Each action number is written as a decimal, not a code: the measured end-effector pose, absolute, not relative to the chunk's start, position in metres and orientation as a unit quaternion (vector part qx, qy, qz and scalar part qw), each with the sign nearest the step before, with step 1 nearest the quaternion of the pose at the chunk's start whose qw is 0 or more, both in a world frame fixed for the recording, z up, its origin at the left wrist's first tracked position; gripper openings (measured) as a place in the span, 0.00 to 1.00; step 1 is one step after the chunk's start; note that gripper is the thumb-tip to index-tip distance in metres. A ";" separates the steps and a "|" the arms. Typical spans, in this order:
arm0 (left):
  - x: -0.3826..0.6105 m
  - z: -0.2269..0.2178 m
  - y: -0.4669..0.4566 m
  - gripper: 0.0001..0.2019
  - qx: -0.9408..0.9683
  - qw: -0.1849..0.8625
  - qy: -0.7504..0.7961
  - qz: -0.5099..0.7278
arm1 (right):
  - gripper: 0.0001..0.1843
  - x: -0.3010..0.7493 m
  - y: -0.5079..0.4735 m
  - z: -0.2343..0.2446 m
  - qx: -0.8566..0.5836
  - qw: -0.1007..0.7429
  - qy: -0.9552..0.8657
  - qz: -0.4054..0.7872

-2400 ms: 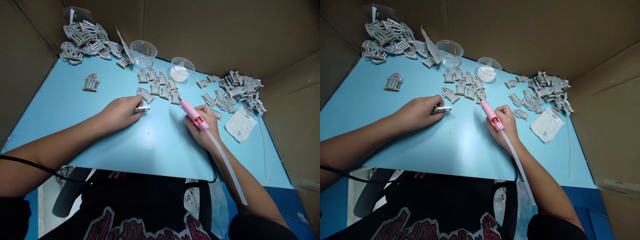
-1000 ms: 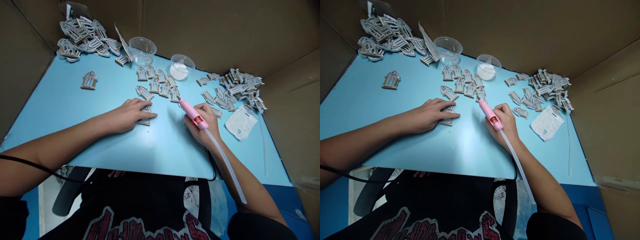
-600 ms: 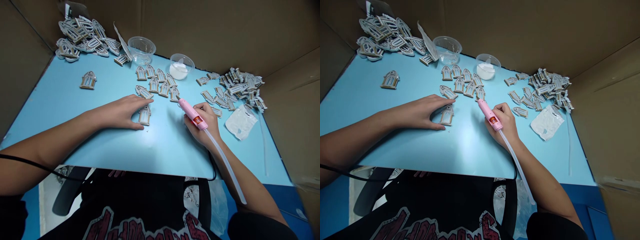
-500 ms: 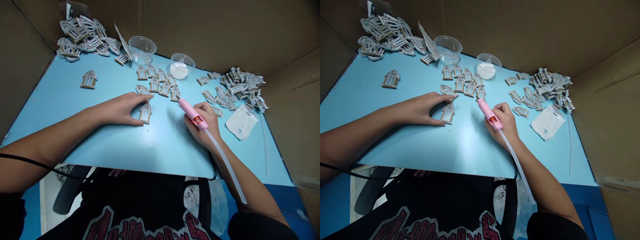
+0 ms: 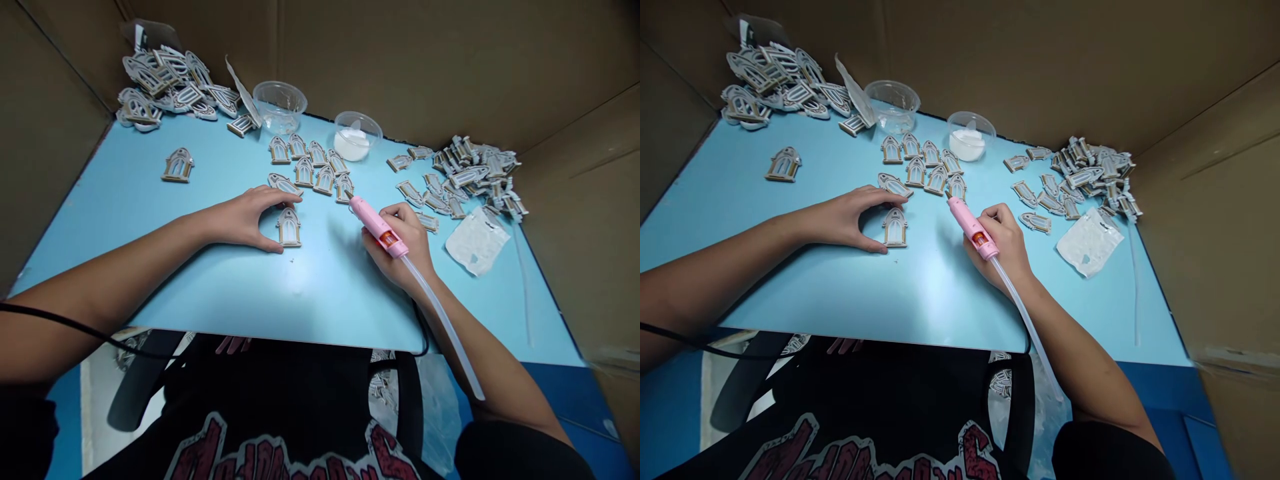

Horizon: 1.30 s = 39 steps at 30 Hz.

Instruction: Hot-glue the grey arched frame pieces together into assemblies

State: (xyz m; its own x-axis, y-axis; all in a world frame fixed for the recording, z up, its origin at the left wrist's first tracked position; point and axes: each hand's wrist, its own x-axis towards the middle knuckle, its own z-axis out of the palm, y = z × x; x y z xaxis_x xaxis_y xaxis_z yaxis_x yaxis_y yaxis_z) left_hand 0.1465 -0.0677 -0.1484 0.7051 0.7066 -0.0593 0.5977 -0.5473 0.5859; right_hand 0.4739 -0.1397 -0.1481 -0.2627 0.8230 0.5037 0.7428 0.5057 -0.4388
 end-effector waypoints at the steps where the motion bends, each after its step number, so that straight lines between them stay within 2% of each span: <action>1: 0.147 -0.150 -0.068 0.52 0.874 0.292 0.375 0.104 | 0.08 0.474 -0.140 -0.148 -0.495 0.352 -0.793 0.056; 8: 0.148 -0.153 -0.070 0.50 0.879 0.265 0.374 0.133 | 0.09 0.475 -0.139 -0.148 -0.498 0.342 -0.794 0.066; 14: 0.151 -0.152 -0.074 0.51 0.873 0.263 0.377 0.163 | 0.08 0.474 -0.140 -0.148 -0.500 0.343 -0.792 0.069; 21: 0.152 -0.152 -0.082 0.52 0.851 0.296 0.341 0.267 | 0.08 0.470 -0.143 -0.142 -0.469 0.359 -0.804 0.073; 27: 0.153 -0.164 -0.078 0.54 0.819 0.354 0.294 0.343 | 0.05 0.464 -0.152 -0.130 -0.444 0.364 -0.804 0.159; 31: 0.156 -0.160 -0.083 0.58 0.841 0.291 0.276 0.363 | 0.08 0.464 -0.157 -0.125 -0.417 0.356 -0.802 0.238; 34: 0.160 -0.153 -0.093 0.56 0.869 0.229 0.266 0.348 | 0.10 0.464 -0.156 -0.126 -0.398 0.347 -0.815 0.238; 39: 0.163 -0.149 -0.103 0.56 0.888 0.207 0.261 0.317 | 0.08 0.460 -0.154 -0.130 -0.350 0.346 -0.842 0.220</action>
State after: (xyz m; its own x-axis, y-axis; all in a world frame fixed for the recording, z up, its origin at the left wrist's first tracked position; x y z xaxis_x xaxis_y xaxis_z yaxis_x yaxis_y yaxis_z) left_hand 0.1630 -0.1026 -0.1489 0.6627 0.5948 0.4551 0.3323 -0.7781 0.5331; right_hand 0.4604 -0.1539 -0.1297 -0.5159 0.7415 0.4290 0.4363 0.6584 -0.6133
